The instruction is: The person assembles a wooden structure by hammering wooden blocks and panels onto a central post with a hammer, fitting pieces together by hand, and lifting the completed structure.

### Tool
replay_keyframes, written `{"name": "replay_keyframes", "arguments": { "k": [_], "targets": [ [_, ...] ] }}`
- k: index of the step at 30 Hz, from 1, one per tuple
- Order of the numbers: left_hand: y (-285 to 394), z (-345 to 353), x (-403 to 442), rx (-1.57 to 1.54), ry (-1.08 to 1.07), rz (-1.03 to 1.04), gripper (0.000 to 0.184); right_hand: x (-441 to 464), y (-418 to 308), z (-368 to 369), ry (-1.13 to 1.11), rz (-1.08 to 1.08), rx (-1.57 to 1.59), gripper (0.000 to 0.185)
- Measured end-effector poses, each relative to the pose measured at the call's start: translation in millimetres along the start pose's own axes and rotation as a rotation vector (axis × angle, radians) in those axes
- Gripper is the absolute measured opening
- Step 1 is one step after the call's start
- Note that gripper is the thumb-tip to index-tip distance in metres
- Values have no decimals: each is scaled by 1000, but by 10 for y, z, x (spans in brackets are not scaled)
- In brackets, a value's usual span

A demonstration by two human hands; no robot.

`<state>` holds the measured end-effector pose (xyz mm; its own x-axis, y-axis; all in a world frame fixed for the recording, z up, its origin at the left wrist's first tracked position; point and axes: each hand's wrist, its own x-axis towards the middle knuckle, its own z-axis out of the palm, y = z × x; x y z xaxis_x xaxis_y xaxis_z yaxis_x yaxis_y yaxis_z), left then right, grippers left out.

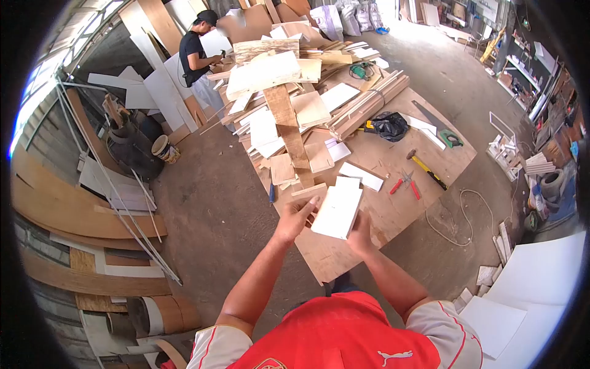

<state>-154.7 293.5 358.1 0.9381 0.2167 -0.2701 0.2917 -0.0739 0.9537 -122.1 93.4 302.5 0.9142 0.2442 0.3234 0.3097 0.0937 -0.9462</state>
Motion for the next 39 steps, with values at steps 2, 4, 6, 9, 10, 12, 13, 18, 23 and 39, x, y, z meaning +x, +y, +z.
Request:
{"name": "replay_keyframes", "arguments": {
  "k": [2, 4, 6, 9, 10, 12, 13, 18, 23, 39],
  "targets": [
    [-34, -166, 182, -19, 83, 58, 42, 86, 1, 6, 83, 61, 14, 25],
    [-45, -381, 403, -78, 194, 93, 40, 170, 125, -9, 75, -39, -173, 25],
    [14, -591, 587, -70, 285, 122, 38, 278, 197, 60, 95, -94, -236, 26],
    [65, -853, 870, -64, 313, 188, 36, 427, 276, 297, 170, -109, -176, 25],
    [29, -922, 986, -70, 296, 247, 37, 479, 328, 393, 191, -121, -173, 25],
    [-36, -1075, 1202, -46, 185, 316, 46, 529, 575, 634, 256, -63, -172, 26],
    [-26, -1117, 1270, -37, 136, 334, 48, 569, 580, 776, 305, -84, -140, 25],
    [-113, -1334, 1648, 28, -189, 410, 65, 1001, 715, 1516, 551, -144, -42, 25],
    [-463, -1447, 1956, -205, -341, 456, 61, 1279, 1061, 1937, 770, -165, -216, 24],
    [-515, -1582, 2494, -238, -689, 401, 57, 1470, 1295, 2234, 837, -100, 67, 45]
  ]
}}
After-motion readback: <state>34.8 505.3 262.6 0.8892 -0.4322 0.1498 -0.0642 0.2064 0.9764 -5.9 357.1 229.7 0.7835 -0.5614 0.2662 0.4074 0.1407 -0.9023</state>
